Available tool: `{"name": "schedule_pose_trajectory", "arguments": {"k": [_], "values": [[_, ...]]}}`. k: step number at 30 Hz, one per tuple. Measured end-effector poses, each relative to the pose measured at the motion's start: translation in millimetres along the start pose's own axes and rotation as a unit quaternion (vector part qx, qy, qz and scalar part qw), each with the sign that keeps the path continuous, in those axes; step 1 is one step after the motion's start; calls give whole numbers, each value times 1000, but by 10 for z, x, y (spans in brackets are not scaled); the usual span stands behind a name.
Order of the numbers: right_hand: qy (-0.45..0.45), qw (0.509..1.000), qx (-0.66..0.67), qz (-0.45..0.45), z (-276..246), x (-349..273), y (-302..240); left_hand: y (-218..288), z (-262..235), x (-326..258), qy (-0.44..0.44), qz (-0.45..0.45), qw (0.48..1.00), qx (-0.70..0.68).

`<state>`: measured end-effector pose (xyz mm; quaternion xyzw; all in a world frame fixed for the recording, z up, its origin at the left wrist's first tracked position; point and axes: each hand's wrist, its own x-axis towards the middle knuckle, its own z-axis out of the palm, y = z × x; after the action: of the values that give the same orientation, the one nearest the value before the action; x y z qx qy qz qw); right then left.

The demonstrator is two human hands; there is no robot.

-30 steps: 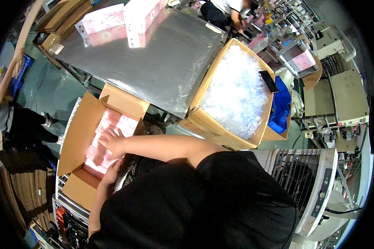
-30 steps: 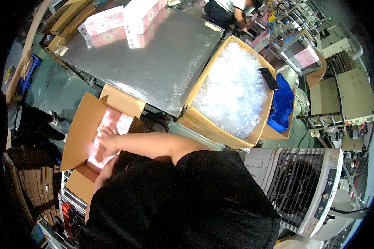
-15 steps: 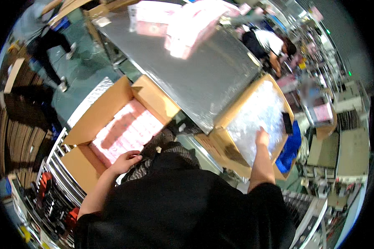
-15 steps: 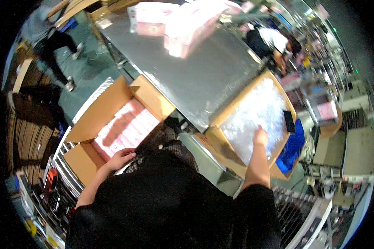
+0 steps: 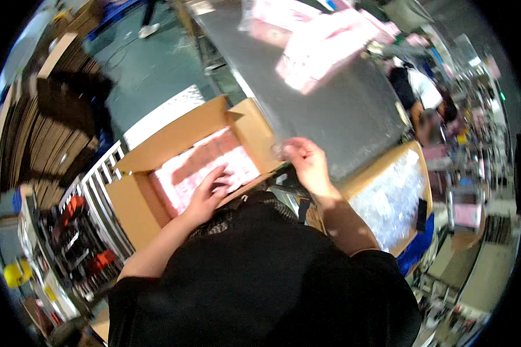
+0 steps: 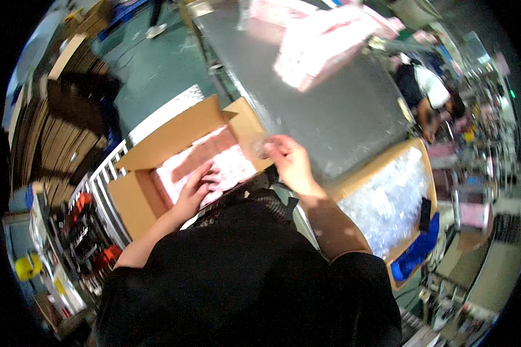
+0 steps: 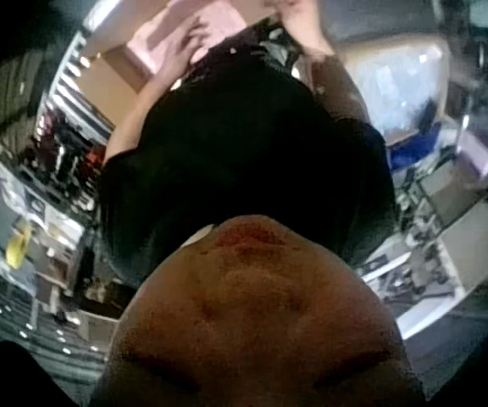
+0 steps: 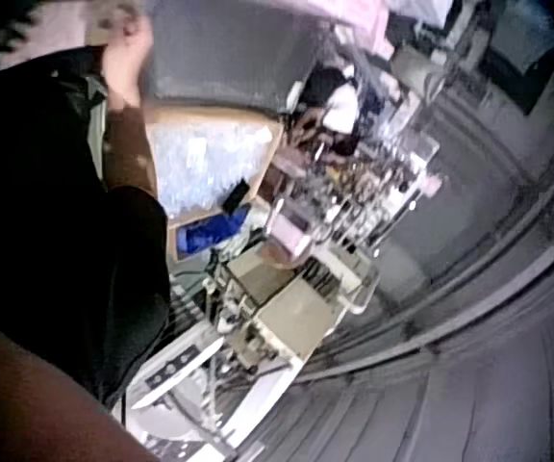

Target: The person packs bundles of pink-wrapped tissues into cardboard boxes, folds the top flaps, and places the boxes onto a conveyor belt.

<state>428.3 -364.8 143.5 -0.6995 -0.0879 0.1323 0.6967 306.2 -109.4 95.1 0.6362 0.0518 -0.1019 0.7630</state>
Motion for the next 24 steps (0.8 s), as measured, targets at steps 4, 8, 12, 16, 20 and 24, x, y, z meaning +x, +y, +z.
{"name": "schedule_pose_trajectory", "arguments": {"k": [4,8,12,16,20,24], "values": [[-96,992,-84,-8,523,59,-120,555,343,379,79,26,996,32],[83,969,-233,-5,123,-111,-239,-255,-442,131,234,12,965,121],[343,803,-482,-67,-1909,-1141,167,-294,-1226,-413,60,-229,774,587],[255,632,-692,237,-2510,-1798,57,23,-1207,-111,-74,-270,680,678],[291,768,-571,8,-2695,-594,280,914,-434,1840,-27,178,843,507],[299,930,-191,95,-2655,1642,421,1490,556,3905,85,310,809,493]]}}
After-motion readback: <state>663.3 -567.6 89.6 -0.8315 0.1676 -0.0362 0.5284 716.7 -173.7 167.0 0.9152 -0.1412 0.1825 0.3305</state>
